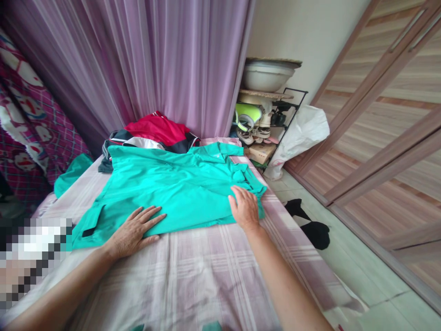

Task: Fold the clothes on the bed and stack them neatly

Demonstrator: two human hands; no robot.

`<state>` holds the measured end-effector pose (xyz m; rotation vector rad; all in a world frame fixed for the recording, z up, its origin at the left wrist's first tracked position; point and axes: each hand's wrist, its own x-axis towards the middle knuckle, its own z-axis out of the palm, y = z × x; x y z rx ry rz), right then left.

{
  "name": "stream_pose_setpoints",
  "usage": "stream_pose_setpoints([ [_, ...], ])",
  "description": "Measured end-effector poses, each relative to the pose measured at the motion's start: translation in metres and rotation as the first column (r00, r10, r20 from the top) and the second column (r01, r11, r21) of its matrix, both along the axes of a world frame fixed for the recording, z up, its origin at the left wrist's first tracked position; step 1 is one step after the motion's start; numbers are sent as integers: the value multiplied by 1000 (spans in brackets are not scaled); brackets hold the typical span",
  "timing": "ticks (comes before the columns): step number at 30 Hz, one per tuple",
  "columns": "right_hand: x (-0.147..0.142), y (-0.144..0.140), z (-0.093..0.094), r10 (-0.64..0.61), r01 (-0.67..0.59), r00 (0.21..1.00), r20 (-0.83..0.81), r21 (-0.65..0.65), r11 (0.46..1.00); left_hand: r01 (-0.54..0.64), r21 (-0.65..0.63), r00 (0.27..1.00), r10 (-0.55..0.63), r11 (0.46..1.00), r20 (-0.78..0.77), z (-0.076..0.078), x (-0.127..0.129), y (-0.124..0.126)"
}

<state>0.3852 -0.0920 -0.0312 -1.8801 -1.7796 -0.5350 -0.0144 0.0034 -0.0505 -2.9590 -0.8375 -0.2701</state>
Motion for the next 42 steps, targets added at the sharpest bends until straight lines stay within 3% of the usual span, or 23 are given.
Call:
stream_pose_setpoints([
  [3,-31,12,-7,230,-209,969,85,-203,957,-10,-29,1000,9,1000,-11,4,1,-3],
  [5,-30,16,-19,224,-178,970,94,-352,919,-12,-53,1000,12,999,-12,7,1,-5],
  [7,-16,18,-33,122,-73,988,90,-426,902,-9,-69,1000,8,998,-10,8,-2,-6],
  [10,10,14,-47,69,-18,992,105,-425,905,-10,-70,1000,9,997,-18,9,-12,-4],
  [14,31,-7,-52,199,-141,967,162,-314,939,-10,-36,998,8,999,-60,9,-35,0],
  [19,62,-32,-50,406,-339,884,230,-282,897,54,43,991,-48,998,-129,12,-66,-3],
  [25,83,-29,-44,513,-438,791,332,-277,855,141,173,980,-114,975,-160,21,-97,-12],
  [29,85,-23,-39,534,-457,757,377,-279,845,116,252,985,-79,961,-154,28,-114,-13],
  [36,91,-37,-29,451,-370,866,216,-330,868,-40,92,975,59,995,-216,36,-125,-16],
  [42,84,-56,-21,377,-298,924,60,-505,810,-66,-104,993,56,992,-100,44,-120,-28],
])
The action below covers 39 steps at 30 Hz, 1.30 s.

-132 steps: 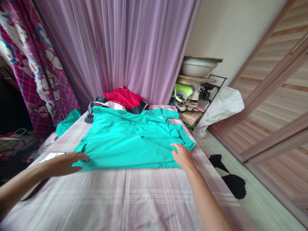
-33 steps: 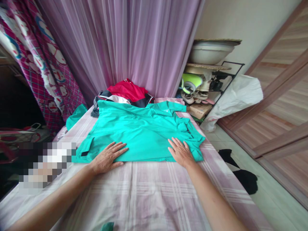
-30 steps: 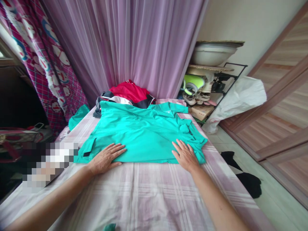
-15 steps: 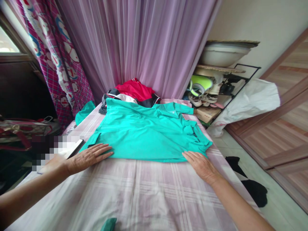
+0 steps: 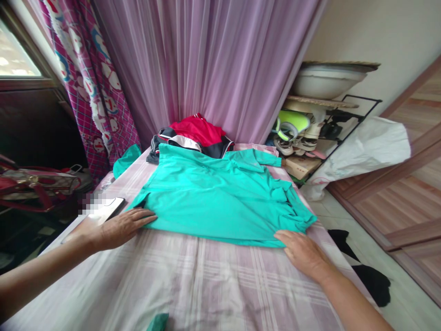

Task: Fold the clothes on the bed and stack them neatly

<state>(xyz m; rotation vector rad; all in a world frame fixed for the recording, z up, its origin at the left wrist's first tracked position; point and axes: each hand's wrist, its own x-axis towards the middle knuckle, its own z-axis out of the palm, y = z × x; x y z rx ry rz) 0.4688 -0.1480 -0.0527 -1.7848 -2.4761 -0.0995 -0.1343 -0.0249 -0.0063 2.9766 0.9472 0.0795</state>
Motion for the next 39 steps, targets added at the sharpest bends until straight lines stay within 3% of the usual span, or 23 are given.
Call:
stream_pose_setpoints([
  [4,-11,14,27,-49,35,997,-62,-214,976,-98,-236,994,107,967,26,27,4,8],
  [7,-34,43,40,-133,110,982,-137,-160,981,-318,-195,941,334,928,54,38,10,32],
  [10,-68,79,31,-256,261,944,-208,-1,965,-475,-61,873,479,878,87,33,16,60],
  [14,-104,110,9,-353,360,909,-223,-12,933,-547,-126,837,537,828,-104,22,23,84],
  [21,-111,114,-1,-405,436,888,-219,117,892,-568,-98,823,558,817,-109,22,33,106],
  [24,-110,110,-2,-397,425,895,-202,123,897,-567,-92,823,556,819,-116,18,38,106],
  [26,-119,110,2,-347,392,910,-227,197,899,-551,-62,834,547,832,-74,16,46,99],
  [30,-177,121,22,-207,277,945,-254,282,919,-452,29,888,447,891,108,6,80,74],
  [35,-264,145,24,-58,69,987,-149,71,995,-511,45,855,502,859,128,-29,119,50],
  [39,-270,152,8,-93,87,991,-100,-65,994,-517,46,851,507,855,136,-45,121,50],
])
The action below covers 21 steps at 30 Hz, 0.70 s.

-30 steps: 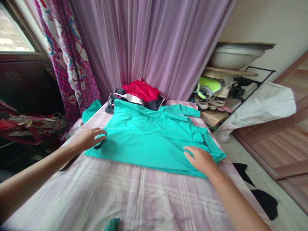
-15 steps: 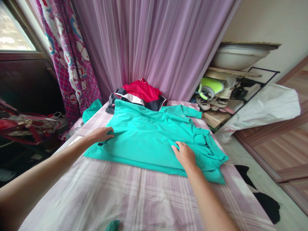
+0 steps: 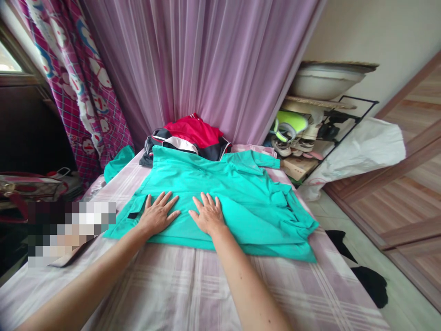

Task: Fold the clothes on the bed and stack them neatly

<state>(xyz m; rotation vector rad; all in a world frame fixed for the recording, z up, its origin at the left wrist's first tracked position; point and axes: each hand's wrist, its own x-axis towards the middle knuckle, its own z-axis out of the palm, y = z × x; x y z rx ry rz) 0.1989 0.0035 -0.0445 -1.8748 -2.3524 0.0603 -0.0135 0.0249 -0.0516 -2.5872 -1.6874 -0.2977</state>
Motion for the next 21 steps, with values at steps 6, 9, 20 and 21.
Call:
stream_pose_setpoints([
  [6,56,-17,-10,-115,110,991,73,69,992,15,1,1000,-15,1000,6,2,-4,3],
  [9,91,-36,-15,-203,196,973,105,81,977,20,-1,1000,-20,1000,4,3,-3,3],
  [20,217,-98,-21,-331,318,927,173,99,943,19,-1,1000,-19,1000,-10,6,-3,5],
  [21,216,-97,-19,-338,324,927,164,106,940,13,-8,1000,-14,1000,-23,8,-2,4],
])
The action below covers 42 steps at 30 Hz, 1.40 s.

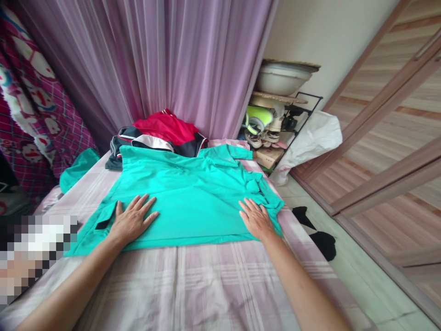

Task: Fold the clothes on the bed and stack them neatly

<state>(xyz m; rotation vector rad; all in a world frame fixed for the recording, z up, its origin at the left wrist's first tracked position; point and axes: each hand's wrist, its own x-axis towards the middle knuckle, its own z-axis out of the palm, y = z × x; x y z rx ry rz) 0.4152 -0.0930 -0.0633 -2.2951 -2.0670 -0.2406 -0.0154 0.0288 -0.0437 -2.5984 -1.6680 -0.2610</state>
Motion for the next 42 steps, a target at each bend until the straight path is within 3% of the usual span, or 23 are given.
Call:
stream_pose_setpoints([
  [3,-24,9,12,-78,81,996,-42,86,993,-26,-20,998,25,999,-51,6,4,-3],
  [6,-76,19,23,-55,80,992,-117,218,973,-47,-37,995,44,998,-86,10,7,-5],
  [9,-128,22,24,187,-152,969,-163,204,967,-47,-33,995,44,998,-92,11,6,-5],
  [12,-145,20,16,368,-345,911,-187,148,927,-32,-13,996,31,999,-79,9,3,-5],
  [16,-108,20,11,341,-313,923,-178,166,935,-16,19,998,17,1000,-65,5,1,-4],
  [20,-57,28,22,243,-215,952,-187,160,963,-10,37,998,12,999,-63,3,0,-4],
  [27,-7,9,34,-38,41,989,-141,17,999,4,59,997,1,998,-71,2,-2,-2],
  [33,12,20,23,25,-18,998,-50,135,991,19,61,999,-16,998,-43,0,-4,-1],
  [38,16,36,8,67,-67,998,1,146,987,15,44,998,-12,999,-59,2,-4,-2],
  [42,16,30,13,93,-90,996,-12,166,982,-2,38,998,5,999,-68,4,-1,-2],
])
